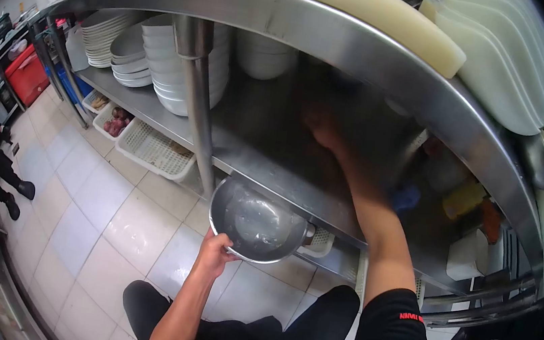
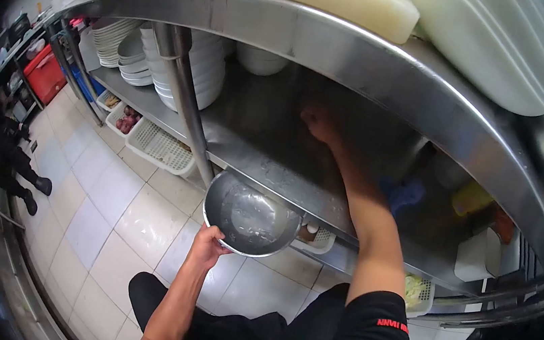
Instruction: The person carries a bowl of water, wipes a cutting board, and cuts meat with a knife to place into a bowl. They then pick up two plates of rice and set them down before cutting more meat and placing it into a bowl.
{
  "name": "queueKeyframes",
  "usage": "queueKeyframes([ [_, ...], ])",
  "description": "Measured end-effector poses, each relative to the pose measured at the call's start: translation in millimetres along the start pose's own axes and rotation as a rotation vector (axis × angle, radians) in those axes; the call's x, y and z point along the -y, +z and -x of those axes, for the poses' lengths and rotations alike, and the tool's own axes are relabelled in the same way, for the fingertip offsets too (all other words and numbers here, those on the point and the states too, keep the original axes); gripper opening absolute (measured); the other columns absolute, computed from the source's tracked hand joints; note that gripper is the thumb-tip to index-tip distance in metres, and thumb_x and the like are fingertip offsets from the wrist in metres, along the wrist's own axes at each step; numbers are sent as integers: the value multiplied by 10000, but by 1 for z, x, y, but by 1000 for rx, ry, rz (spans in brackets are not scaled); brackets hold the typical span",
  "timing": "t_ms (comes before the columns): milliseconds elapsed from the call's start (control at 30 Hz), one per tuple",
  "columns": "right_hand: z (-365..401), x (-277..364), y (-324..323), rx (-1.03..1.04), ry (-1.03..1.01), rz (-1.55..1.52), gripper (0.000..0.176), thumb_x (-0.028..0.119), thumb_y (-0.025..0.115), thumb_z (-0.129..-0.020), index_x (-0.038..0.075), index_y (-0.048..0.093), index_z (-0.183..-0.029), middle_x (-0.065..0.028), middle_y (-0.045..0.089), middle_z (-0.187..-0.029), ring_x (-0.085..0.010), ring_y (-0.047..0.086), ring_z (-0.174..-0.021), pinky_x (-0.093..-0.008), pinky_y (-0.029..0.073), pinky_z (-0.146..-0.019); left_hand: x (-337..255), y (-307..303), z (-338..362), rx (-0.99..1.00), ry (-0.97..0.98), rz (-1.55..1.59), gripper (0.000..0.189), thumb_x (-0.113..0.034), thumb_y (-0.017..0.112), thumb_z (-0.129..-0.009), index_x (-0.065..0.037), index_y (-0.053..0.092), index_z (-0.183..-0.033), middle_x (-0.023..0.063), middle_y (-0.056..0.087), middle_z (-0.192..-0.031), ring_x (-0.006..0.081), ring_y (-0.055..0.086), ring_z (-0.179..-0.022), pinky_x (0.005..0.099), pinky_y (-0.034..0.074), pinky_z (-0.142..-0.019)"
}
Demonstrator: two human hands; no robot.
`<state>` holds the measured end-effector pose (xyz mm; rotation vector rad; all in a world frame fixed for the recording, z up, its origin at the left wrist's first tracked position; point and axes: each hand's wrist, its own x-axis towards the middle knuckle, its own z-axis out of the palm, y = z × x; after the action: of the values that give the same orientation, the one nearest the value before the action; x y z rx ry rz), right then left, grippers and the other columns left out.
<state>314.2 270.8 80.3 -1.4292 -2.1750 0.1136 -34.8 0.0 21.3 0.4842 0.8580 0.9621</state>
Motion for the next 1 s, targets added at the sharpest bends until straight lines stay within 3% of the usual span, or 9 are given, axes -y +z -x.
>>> queueKeyframes([
  [100,45,53,12,-55,-99,-199,309,254,560,-926,102,630,-1186,-131,623,-1181,-298,558,-1154,-376,430,-987,-6,8,1,42,3,2,648,-89,509,-646,-95,403,-1285,122,538,-1102,286,599,-936,528,536,-747],
  [200,91,137,-3,121,-129,-367,329,205,513,-950,47,593,-1227,-152,560,-1287,-314,468,-1262,-389,369,-1061,-8,8,1,48,-8,-19,657,-101,514,-637,-93,405,-1285,125,551,-1088,290,605,-922,517,537,-742],
  [467,138,222,-44,264,-271,-450,347,194,505,-949,26,574,-1245,-160,534,-1325,-327,450,-1281,-395,351,-1072,-8,4,2,83,-29,-7,667,-99,516,-628,-94,409,-1286,123,553,-1099,304,605,-938,546,535,-756],
  [567,105,191,-43,130,-130,-525,313,216,520,-947,35,611,-1185,-146,595,-1243,-285,547,-1174,-371,425,-988,-3,2,1,55,5,-35,696,-135,524,-626,-65,394,-1307,140,571,-1133,303,638,-932,500,575,-715],
  [667,35,69,-5,46,26,-436,296,253,524,-955,62,638,-1150,-141,645,-1153,-265,612,-1058,-384,464,-917,1,-1,-2,44,2,-5,693,-136,523,-628,-73,396,-1306,136,574,-1125,296,638,-931,507,573,-716],
  [733,-8,26,-2,-92,-52,-277,302,276,537,-952,66,647,-1139,-151,661,-1106,-272,622,-1027,-391,470,-893,4,0,-4,28,22,-25,672,-137,522,-633,-76,405,-1292,128,578,-1111,285,640,-913,511,566,-720],
  [800,-30,-7,7,-89,23,-234,306,281,544,-949,69,646,-1145,-153,659,-1112,-274,623,-1025,-392,468,-900,7,2,-4,4,25,-34,660,-134,520,-637,-74,408,-1285,127,577,-1107,284,639,-913,515,560,-727],
  [967,-19,-2,12,-6,210,-333,299,272,543,-952,71,650,-1146,-149,645,-1151,-274,624,-1028,-384,463,-930,4,8,-7,-6,17,19,628,-69,505,-654,-95,404,-1273,116,534,-1076,275,591,-929,519,532,-745],
  [1000,-3,14,7,-2,18,-256,310,273,531,-957,69,642,-1162,-140,628,-1188,-269,611,-1062,-379,453,-949,4,9,-7,4,19,25,641,-66,501,-652,-98,399,-1285,118,534,-1078,277,593,-931,506,538,-732],
])
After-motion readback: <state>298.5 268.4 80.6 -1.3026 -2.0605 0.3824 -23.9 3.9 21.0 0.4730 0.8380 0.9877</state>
